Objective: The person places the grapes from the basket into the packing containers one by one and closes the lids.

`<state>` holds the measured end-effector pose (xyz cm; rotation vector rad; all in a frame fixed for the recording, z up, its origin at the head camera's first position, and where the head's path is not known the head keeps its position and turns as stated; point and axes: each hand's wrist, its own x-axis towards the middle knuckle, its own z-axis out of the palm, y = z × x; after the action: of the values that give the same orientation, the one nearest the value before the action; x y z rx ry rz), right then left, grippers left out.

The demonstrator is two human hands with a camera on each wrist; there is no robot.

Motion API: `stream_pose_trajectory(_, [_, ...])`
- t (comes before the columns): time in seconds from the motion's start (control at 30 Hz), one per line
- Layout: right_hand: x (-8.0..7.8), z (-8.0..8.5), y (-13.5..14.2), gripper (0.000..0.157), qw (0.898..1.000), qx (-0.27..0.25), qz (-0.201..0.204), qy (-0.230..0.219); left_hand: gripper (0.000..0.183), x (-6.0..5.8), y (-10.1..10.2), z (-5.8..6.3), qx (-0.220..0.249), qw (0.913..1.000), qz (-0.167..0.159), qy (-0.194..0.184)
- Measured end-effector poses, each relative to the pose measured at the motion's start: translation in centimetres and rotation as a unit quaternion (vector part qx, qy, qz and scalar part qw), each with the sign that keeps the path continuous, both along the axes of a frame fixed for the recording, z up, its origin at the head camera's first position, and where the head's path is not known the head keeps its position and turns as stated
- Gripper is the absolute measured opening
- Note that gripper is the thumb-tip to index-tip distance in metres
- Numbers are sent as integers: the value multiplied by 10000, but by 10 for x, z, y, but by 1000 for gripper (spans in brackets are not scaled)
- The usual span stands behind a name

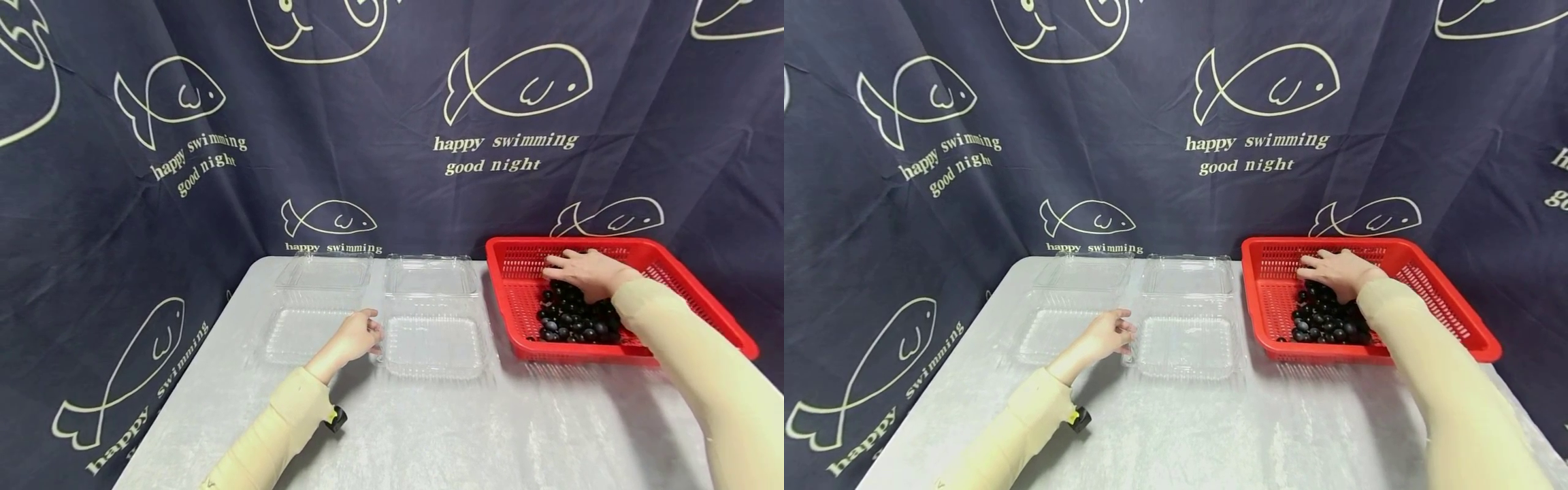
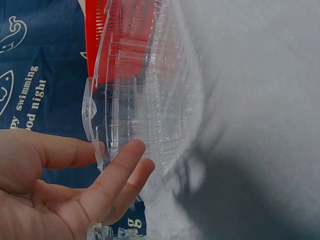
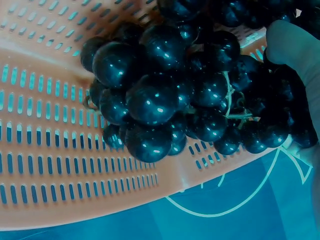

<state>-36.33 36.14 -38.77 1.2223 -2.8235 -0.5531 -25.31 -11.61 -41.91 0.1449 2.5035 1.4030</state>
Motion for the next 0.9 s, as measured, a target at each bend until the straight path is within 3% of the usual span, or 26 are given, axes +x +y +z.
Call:
stream_pose_trajectory(0.2, [5,9,0,79,9996,-191,-168,-107,56,0,1,-2,39,10000,-45,9])
stream_pose_trajectory(0.57, [9,28,-5,75,9992,-351,5,178,55,0,1,-1,22,10000,-88,37])
stream_pose_trajectory(0.9, [16,35,-4,73,9973,-485,23,554,54,2,2,3,-41,10000,-36,16])
